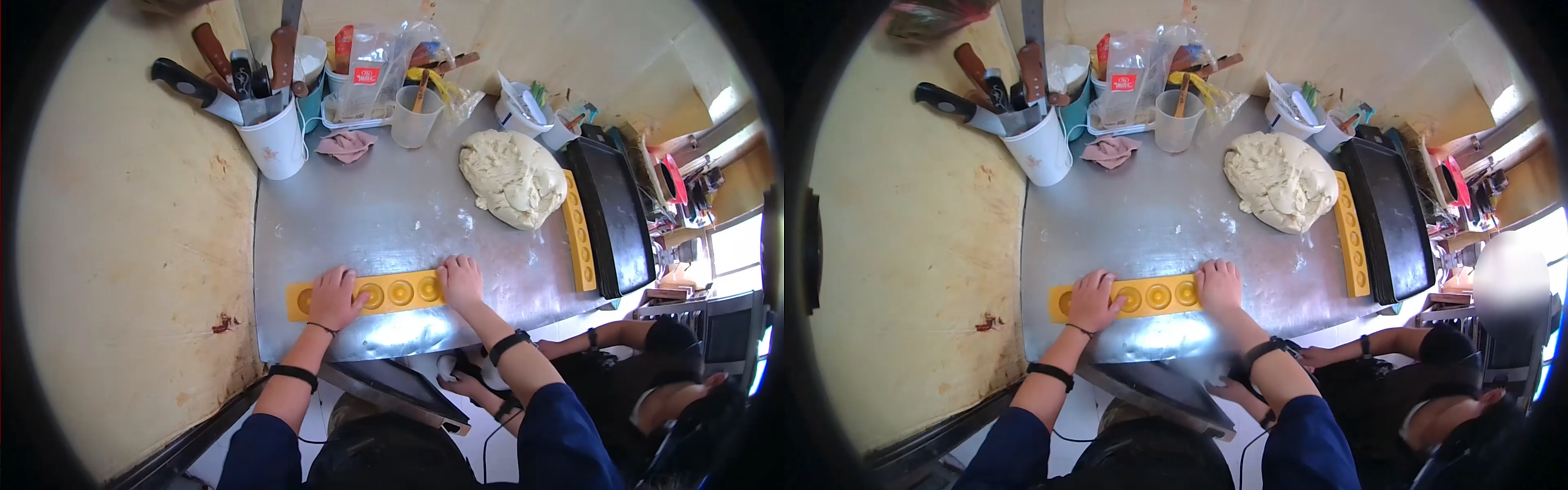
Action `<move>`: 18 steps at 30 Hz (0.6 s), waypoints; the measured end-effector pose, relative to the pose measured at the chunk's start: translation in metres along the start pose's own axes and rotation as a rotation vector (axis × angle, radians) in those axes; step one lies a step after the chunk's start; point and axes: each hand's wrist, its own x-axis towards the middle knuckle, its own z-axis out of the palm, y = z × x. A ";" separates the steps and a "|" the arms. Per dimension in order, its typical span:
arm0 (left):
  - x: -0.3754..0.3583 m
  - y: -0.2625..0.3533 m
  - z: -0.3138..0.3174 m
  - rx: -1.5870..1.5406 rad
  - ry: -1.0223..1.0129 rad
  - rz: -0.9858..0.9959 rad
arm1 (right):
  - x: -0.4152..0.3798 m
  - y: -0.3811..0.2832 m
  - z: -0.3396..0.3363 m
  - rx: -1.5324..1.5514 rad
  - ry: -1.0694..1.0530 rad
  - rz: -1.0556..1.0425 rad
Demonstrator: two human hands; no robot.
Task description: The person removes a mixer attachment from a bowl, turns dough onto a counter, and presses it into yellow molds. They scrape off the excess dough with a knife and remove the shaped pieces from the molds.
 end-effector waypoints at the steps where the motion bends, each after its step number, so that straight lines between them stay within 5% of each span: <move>1: -0.003 -0.001 -0.003 0.053 -0.030 -0.016 | -0.003 -0.009 -0.004 -0.102 0.019 -0.006; 14: 0.003 0.004 -0.010 0.076 -0.044 -0.003 | 0.032 -0.007 0.004 0.123 0.032 -0.022; 17: -0.003 0.002 -0.008 0.066 0.014 0.031 | 0.039 0.000 0.011 0.149 0.058 0.104; 18: -0.004 0.001 -0.007 0.062 0.000 0.035 | 0.049 0.013 0.023 0.393 -0.010 0.359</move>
